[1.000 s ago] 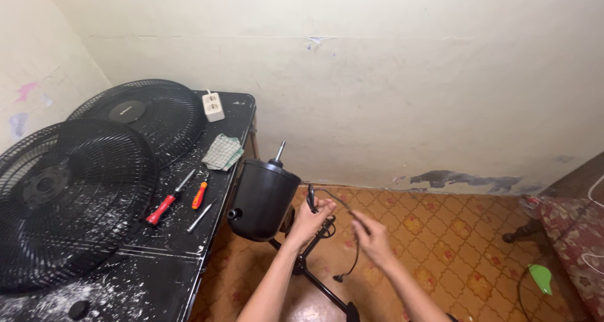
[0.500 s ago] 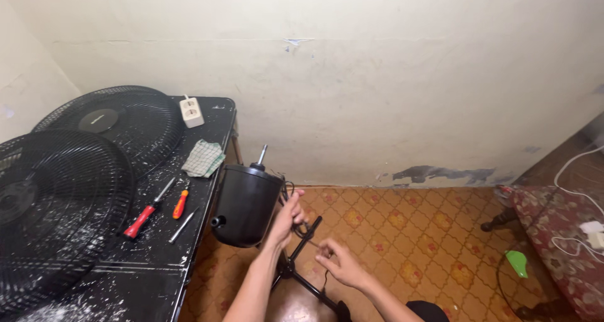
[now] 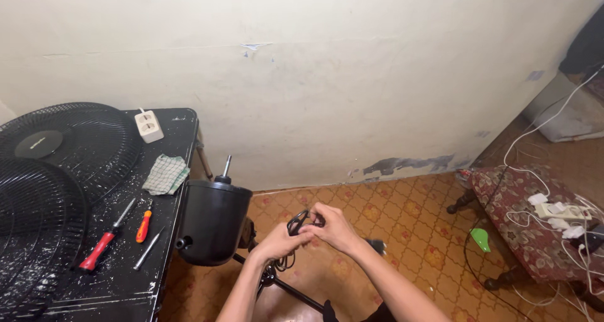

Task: The person uses a screwdriver to remove screws from the back of a standing fan motor housing, places the screws on the table, and then wraps the fan's power cord around the stand.

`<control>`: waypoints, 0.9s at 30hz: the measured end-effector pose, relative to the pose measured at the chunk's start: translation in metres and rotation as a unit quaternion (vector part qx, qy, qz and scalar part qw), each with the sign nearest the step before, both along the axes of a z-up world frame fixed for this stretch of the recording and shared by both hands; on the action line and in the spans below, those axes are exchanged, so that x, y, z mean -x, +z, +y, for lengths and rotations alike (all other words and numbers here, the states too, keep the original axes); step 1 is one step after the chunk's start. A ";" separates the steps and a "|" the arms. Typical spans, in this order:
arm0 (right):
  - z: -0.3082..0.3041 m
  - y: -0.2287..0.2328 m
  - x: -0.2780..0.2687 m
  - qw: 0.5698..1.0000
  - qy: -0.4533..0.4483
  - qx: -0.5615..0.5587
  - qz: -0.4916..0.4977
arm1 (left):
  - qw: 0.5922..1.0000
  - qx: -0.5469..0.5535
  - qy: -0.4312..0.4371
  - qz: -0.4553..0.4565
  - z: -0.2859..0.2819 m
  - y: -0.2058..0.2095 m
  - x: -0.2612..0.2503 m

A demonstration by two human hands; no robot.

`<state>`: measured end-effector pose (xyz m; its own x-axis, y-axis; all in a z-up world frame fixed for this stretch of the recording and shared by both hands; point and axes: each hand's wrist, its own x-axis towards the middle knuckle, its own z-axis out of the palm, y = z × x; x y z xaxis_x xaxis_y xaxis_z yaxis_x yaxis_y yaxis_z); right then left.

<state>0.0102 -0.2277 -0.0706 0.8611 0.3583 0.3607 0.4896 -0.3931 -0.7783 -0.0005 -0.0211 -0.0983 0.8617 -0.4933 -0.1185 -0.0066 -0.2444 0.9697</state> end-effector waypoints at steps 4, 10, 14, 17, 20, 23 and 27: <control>-0.007 -0.002 -0.002 0.999 0.026 0.028 0.017 | 0.993 0.080 -0.039 0.077 -0.002 -0.008 0.001; -0.040 -0.040 -0.011 0.986 0.095 -0.054 0.123 | 0.982 0.154 0.077 0.083 0.011 -0.034 -0.008; -0.046 -0.059 0.004 0.988 0.032 0.015 0.152 | 0.926 0.310 0.213 0.024 0.023 -0.036 -0.023; -0.021 -0.068 0.030 1.000 0.015 0.004 0.007 | 0.926 0.281 0.250 0.018 0.025 -0.032 -0.025; 0.002 -0.062 0.053 0.997 0.055 0.035 0.047 | 0.923 0.298 0.226 0.094 0.019 -0.035 -0.022; 0.012 -0.045 0.063 0.981 0.123 0.151 -0.015 | 0.907 0.369 0.170 0.114 0.015 -0.045 -0.015; 0.024 -0.025 0.064 0.976 0.078 0.203 0.001 | 0.955 0.252 0.128 0.087 0.022 -0.048 -0.005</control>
